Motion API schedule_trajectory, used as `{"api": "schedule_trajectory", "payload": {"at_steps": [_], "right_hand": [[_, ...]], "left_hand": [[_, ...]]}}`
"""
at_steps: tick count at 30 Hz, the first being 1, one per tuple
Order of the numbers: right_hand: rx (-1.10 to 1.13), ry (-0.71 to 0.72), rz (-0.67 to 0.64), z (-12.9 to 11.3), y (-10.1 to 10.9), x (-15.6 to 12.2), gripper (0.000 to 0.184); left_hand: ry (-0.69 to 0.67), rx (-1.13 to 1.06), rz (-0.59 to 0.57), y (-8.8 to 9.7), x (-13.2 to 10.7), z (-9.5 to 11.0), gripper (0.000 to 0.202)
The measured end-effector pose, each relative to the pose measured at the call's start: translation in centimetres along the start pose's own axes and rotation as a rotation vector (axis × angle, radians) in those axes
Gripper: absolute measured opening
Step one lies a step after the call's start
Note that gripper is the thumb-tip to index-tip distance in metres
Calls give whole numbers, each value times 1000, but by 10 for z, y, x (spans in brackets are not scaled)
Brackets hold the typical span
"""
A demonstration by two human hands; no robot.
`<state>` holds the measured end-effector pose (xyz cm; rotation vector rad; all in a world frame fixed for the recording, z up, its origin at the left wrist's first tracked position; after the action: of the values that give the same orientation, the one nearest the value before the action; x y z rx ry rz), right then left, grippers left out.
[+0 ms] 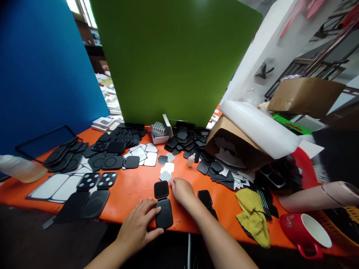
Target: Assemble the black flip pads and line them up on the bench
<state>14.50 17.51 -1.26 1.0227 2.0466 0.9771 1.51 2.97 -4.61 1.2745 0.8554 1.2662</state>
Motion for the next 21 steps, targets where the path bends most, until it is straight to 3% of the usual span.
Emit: {"api": "schedule_trajectory", "payload": {"at_steps": [8,16,21], "right_hand": [[51,-24,71,-10,2,14,31],[2,-110,-5,-22,9,41,53],[45,-82,-88,-21,10,56,41]], "left_hand": [[-70,-2,13,-3,1,-2,50],[-62,16,-5,-3,1,-1,49],[-66,27,-5,-4,1,-2,48]]}}
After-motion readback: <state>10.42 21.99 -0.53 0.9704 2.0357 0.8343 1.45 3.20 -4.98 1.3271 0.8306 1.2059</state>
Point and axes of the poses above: each hand's wrist, its own x-axis towards the middle knuckle, its own y-axis out of the back of the hand, z = x × y, the point moved 2 cm from there along x, towards the middle knuckle, and after that the axes turned 11 degrees about x, right-handed, at the moved point
